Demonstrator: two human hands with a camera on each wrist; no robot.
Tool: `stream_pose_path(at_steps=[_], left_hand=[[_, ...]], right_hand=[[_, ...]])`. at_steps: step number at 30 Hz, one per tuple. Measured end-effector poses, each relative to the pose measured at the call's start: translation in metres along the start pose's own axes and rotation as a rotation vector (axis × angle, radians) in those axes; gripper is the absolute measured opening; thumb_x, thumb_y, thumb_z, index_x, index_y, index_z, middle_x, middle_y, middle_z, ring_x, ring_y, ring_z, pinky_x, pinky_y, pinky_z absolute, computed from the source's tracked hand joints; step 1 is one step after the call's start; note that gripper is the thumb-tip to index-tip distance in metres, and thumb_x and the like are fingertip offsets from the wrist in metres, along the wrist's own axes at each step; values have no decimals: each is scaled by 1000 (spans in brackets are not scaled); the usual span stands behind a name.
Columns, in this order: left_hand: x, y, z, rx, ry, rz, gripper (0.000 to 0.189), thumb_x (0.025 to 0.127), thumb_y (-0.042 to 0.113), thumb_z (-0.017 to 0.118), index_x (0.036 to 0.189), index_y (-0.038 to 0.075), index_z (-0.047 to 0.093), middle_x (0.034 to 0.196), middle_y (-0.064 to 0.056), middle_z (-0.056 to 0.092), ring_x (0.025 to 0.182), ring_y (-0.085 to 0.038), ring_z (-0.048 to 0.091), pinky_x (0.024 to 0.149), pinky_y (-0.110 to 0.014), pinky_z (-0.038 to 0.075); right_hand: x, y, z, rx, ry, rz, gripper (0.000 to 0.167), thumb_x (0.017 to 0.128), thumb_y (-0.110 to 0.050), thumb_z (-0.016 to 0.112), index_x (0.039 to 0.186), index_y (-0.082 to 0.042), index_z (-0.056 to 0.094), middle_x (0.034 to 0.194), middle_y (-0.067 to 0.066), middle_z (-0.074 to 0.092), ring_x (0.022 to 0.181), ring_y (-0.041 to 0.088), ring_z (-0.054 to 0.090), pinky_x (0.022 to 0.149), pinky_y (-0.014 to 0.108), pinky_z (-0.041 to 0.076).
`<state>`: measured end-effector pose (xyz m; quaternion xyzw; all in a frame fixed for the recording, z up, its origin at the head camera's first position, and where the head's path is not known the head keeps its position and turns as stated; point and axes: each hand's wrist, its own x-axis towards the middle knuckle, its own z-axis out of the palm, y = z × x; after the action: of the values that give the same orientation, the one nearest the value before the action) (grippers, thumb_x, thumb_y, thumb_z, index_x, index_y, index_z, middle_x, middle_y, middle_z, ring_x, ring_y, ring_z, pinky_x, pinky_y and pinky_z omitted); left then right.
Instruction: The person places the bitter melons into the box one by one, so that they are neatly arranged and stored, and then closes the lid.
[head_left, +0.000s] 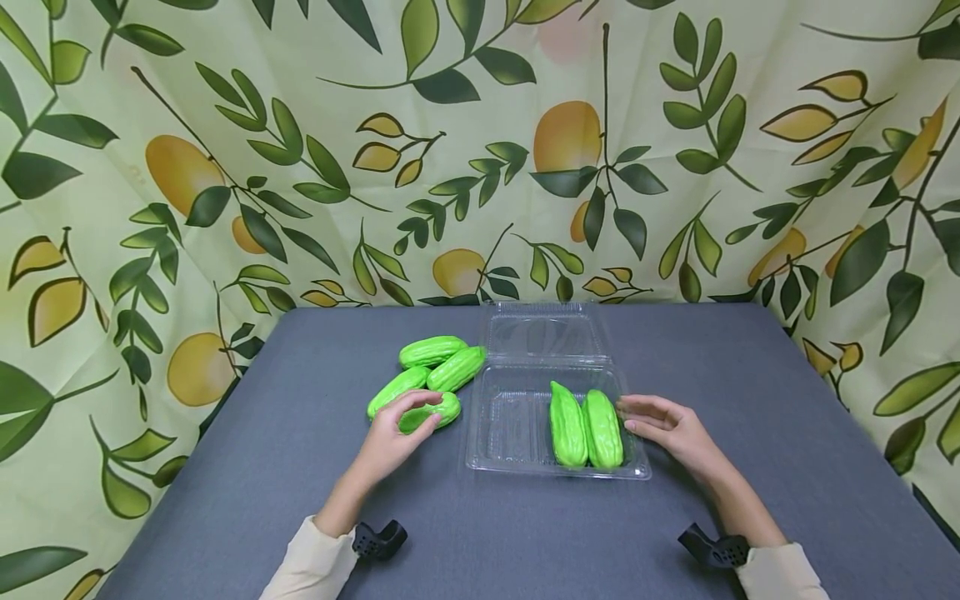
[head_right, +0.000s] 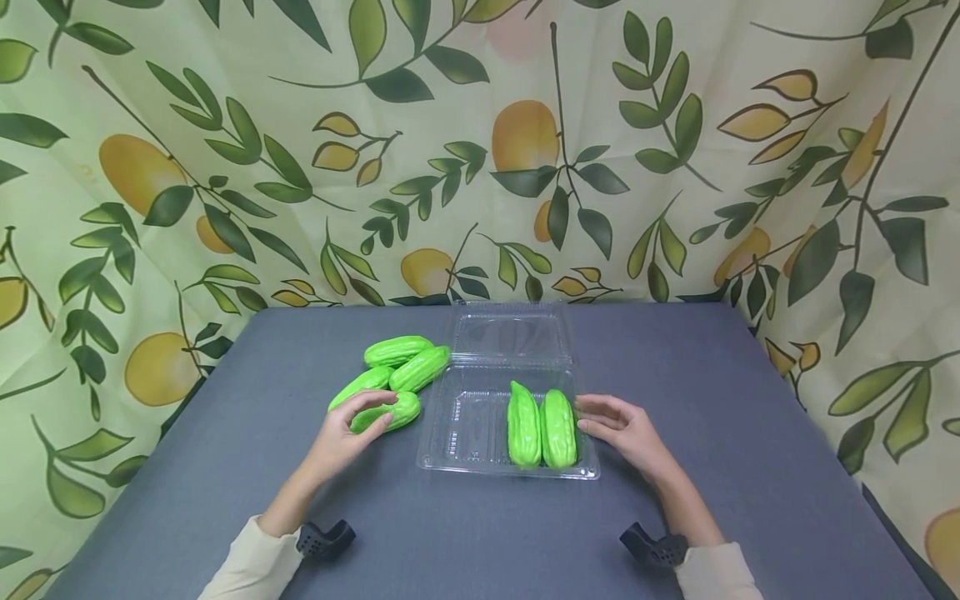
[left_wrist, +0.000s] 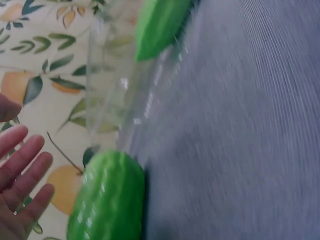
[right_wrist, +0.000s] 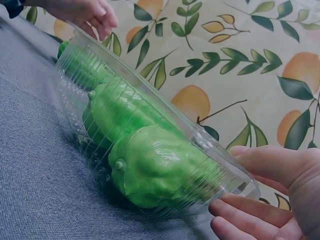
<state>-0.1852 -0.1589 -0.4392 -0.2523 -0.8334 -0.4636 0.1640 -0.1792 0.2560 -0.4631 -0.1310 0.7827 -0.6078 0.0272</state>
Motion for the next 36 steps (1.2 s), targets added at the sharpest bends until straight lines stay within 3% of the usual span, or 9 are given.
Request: stream_pose_path(at_steps=[5, 9, 25, 28, 31, 34, 36], left_hand=[[-1, -17, -3, 95, 52, 121, 30, 78, 0, 74, 107, 2, 69, 105, -10, 72, 105, -29, 64, 101, -16, 43], [-3, -29, -6, 120, 62, 170, 35, 73, -3, 77, 107, 2, 69, 105, -12, 72, 103, -31, 63, 103, -7, 38], [-5, -41, -13, 151, -16, 78, 45, 70, 3, 82, 111, 0, 66, 112, -16, 70, 111, -33, 62, 106, -2, 30], [-7, -42, -13, 168, -41, 60, 47, 69, 3, 83, 113, 2, 66, 114, -15, 69, 112, -33, 62, 106, -9, 37], [-8, -42, -15, 195, -75, 33, 51, 68, 3, 83, 115, 2, 65, 116, -14, 69, 114, -34, 61, 105, -25, 45], [-8, -41, -17, 220, -113, 2, 54, 68, 5, 84, 118, 3, 64, 119, -14, 69, 117, -33, 61, 102, -41, 47], [-8, -41, -19, 228, -136, -20, 56, 68, 5, 84, 120, 3, 64, 120, -13, 68, 119, -33, 60, 102, -44, 46]], right_hand=[[1, -1, 1, -5, 0, 4, 46, 91, -11, 65, 127, 13, 51, 107, -27, 66, 99, -10, 64, 82, 10, 52], [2, -1, 2, -12, -8, 5, 46, 91, -10, 64, 128, 14, 49, 107, -28, 66, 100, -10, 64, 82, 9, 52], [3, -2, 1, -33, -6, 19, 48, 91, -13, 65, 130, 11, 50, 108, -28, 65, 99, -11, 63, 82, 10, 52], [2, -2, 1, -33, -7, 19, 48, 91, -13, 65, 130, 12, 50, 108, -28, 65, 100, -11, 63, 81, 10, 52], [0, -1, 1, -40, -11, 27, 48, 92, -14, 64, 130, 11, 50, 108, -28, 64, 100, -11, 63, 81, 10, 52], [-1, -1, 1, -39, -11, 32, 48, 92, -14, 64, 130, 11, 50, 108, -28, 64, 99, -12, 63, 81, 10, 52], [-1, -1, 1, -37, -10, 34, 48, 92, -14, 64, 130, 10, 50, 108, -28, 65, 99, -12, 63, 81, 10, 52]])
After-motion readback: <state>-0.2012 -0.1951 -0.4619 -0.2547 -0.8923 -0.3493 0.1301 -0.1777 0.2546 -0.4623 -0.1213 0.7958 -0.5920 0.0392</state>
